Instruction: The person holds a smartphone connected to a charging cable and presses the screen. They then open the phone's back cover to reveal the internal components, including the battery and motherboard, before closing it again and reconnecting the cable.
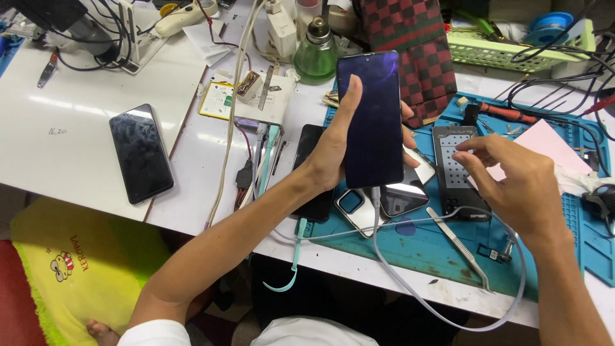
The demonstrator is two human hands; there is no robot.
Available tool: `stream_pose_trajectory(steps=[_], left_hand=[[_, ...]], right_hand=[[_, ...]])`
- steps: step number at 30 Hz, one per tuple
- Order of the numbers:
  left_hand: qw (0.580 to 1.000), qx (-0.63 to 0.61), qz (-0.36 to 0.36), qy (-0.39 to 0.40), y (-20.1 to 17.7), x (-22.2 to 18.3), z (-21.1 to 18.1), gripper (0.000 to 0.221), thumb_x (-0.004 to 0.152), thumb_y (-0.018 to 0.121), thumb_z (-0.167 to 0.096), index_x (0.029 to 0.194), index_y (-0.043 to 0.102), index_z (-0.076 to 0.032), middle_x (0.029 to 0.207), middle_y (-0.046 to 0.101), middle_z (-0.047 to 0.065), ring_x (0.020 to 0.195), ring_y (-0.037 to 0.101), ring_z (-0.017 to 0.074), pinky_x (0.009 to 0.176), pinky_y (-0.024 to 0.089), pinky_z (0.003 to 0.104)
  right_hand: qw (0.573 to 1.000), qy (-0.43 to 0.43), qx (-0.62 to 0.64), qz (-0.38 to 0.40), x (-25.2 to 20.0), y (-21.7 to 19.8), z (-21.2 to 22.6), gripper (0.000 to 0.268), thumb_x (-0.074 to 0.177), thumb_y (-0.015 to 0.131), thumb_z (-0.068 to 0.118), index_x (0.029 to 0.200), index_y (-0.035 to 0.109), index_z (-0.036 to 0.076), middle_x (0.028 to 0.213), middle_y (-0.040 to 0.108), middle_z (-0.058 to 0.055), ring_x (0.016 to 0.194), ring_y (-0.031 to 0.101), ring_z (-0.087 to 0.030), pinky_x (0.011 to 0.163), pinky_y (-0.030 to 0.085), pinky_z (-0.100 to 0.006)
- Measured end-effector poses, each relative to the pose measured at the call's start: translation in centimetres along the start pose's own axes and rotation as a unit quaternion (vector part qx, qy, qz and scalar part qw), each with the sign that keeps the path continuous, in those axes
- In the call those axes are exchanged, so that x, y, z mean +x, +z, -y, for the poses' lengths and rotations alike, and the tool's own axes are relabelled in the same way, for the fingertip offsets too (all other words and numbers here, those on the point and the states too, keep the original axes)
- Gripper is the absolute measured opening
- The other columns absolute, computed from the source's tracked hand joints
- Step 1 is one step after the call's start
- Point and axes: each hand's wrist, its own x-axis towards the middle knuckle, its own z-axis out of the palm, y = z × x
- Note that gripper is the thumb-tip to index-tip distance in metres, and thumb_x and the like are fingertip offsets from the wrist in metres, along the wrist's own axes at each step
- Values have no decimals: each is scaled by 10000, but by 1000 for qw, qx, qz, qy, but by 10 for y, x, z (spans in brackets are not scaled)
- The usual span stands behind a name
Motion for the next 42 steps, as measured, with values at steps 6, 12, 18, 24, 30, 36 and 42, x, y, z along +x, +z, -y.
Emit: stream_pose_trajectory(steps=[6, 12, 18, 24, 30, 36, 42], left_hand=[[1000, 27, 4, -6, 1, -1, 1, 783, 945, 361, -732, 1159, 620, -25, 936, 741, 166, 814, 764, 367, 782, 612, 469], [1000, 16, 18, 1, -2, -2, 3, 863, 945, 293, -764, 1205, 621, -9, 947, 735, 179, 816, 759, 372, 815, 608, 492], [1000, -3, 27, 2, -1, -5, 2, 924, 959, 190, -769, 1299, 562, 6, 948, 723, 253, 811, 748, 404, 829, 596, 542], [998, 9, 66, 11, 2, -8, -2, 914, 995, 148, -740, 1307, 580, 3, 971, 725, 267, 829, 743, 442, 836, 595, 559], [996, -33, 77, 0, -1, -8, 0, 939, 986, 191, -764, 1340, 568, 20, 999, 713, 272, 851, 731, 428, 847, 585, 545], [996, -39, 78, -19, -3, -7, 4, 962, 1000, 154, -755, 1343, 558, 48, 1015, 720, 263, 878, 733, 412, 903, 571, 537], [996, -34, 77, -31, -6, -5, 5, 967, 995, 166, -756, 1382, 537, 49, 1031, 718, 264, 882, 734, 416, 922, 566, 549]], right_hand=[[1000, -4, -7, 25, 1, 6, 3, 186, 1035, 710, 171, 1144, 748, 25, 968, 759, -75, 822, 691, -217, 735, 540, -351], [1000, -8, -12, 9, 1, 6, 3, 157, 1044, 716, 139, 1112, 748, 1, 965, 756, -89, 817, 692, -221, 715, 539, -348], [1000, -6, -8, 7, 0, 6, 4, 146, 1042, 723, 123, 1112, 751, -2, 958, 755, -92, 815, 687, -220, 727, 542, -346], [1000, -11, -4, 13, 0, 7, 3, 160, 1045, 706, 156, 1124, 743, 21, 938, 752, -72, 828, 697, -210, 733, 545, -345], [1000, -17, -4, 18, -1, 9, 2, 153, 1045, 692, 178, 1102, 728, 40, 962, 753, -57, 763, 673, -215, 701, 532, -339], [999, -26, -3, 24, -1, 8, 4, 162, 1030, 704, 178, 1105, 726, 37, 924, 746, -74, 797, 697, -206, 710, 557, -332], [999, -31, -23, 30, -1, 9, 2, 150, 1029, 706, 201, 1086, 719, 63, 926, 746, -50, 748, 680, -207, 654, 526, -335]])
